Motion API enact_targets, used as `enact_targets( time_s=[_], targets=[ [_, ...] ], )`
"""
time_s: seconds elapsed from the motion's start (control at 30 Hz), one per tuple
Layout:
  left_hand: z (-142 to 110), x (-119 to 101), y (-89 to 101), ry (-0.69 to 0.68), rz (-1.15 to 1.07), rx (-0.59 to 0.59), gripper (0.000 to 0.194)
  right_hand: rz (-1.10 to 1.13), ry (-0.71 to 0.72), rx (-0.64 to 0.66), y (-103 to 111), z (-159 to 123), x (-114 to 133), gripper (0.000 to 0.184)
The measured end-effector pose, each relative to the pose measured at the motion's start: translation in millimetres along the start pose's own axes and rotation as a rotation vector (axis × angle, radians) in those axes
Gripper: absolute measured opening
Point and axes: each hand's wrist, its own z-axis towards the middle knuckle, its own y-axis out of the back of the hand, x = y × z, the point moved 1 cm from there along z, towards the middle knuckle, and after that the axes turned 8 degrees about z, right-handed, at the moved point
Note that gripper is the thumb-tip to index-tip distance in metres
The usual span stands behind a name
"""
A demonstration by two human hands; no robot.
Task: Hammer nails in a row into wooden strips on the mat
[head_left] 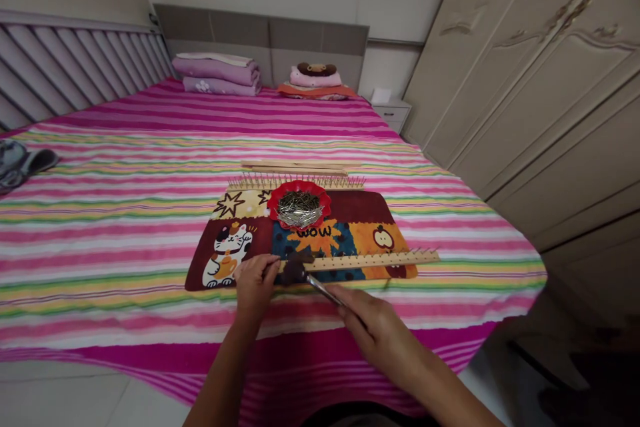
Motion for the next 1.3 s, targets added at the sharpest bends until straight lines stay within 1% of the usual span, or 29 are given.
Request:
enact_targets(
  time_s=[0.07, 0.13, 0.23, 0.27, 0.33, 0.4, 0.47, 0.53, 0.6, 0.67, 0.73, 0.8, 0.87, 0.93, 1.0, 1.07, 1.13, 1.2, 1.3],
  targets=[
    [0.9, 3.0, 2.5, -0.002, -0.049, 0.033, 0.021, 0.091, -0.054, 0.077, 2.7, -23.5, -9.3, 0.045],
    [4.4, 6.3, 6.8, 0.024, -0.131, 0.072, 0.027, 0.141, -0.091, 0.118, 1.5, -47.0, -25.6, 0.044],
    [19.9, 5.2, 15.3, 0.102, -0.212, 0.067, 0.033, 0.185, -0.235, 0.094, -6.7, -77.6, -57.9, 0.037],
    [28.4, 1.8, 17.7, 0.106, -0.19, 0.051, 0.033, 0.199, -0.264, 0.064, -10.1, -85.5, -68.0, 0.035],
    [49.3, -10.2, 19.6, 0.045, -0.069, 0.037, 0.03, 0.23, -0.321, 0.021, -16.3, -96.6, -84.1, 0.033],
    [71.9, -26.5, 16.4, -0.07, 0.106, 0.061, 0.027, 0.253, -0.355, -0.008, -20.2, -101.5, -93.4, 0.034],
    [91.8, -42.2, 8.5, -0.16, 0.31, 0.127, 0.027, 0.27, -0.361, -0.01, -21.7, -101.8, -96.9, 0.035],
    [106.5, -53.7, -1.7, -0.188, 0.507, 0.231, 0.027, 0.284, -0.351, -0.004, -21.7, -100.3, -97.6, 0.035],
    [116.0, -59.9, -11.3, -0.176, 0.648, 0.335, 0.026, 0.299, -0.354, 0.005, -21.6, -99.2, -97.9, 0.036],
    [121.6, -62.3, -18.2, -0.156, 0.723, 0.393, 0.026, 0.308, -0.37, 0.009, -21.7, -99.2, -99.0, 0.036],
    [125.2, -62.9, -21.7, -0.151, 0.762, 0.414, 0.024, 0.315, -0.379, 0.009, -21.9, -99.7, -100.1, 0.037],
    [127.4, -62.8, -22.3, -0.169, 0.789, 0.421, 0.022, 0.323, -0.377, 0.002, -21.7, -99.8, -100.2, 0.037],
    [128.5, -62.2, -20.9, -0.216, 0.798, 0.429, 0.022, 0.333, -0.373, 0.0, -20.9, -99.3, -99.1, 0.039],
    [128.4, -60.5, -18.6, -0.264, 0.791, 0.437, 0.022, 0.341, -0.372, 0.002, -20.2, -98.5, -97.3, 0.04],
    [127.7, -57.5, -16.0, -0.291, 0.763, 0.419, 0.022, 0.341, -0.376, -0.002, -20.0, -97.8, -95.7, 0.041],
    [127.4, -53.6, -12.9, -0.292, 0.703, 0.357, 0.022, 0.33, -0.382, -0.009, -20.5, -97.4, -95.1, 0.039],
    [127.7, -49.1, -8.2, -0.281, 0.571, 0.272, 0.022, 0.309, -0.383, -0.009, -21.3, -97.6, -95.6, 0.037],
    [127.3, -42.9, -1.2, -0.222, 0.367, 0.189, 0.019, 0.292, -0.376, -0.007, -22.4, -98.4, -97.1, 0.036],
    [118.0, -28.0, 13.3, -0.015, 0.026, 0.049, 0.019, 0.292, -0.36, -0.009, -24.0, -100.1, -99.7, 0.039]
  ],
)
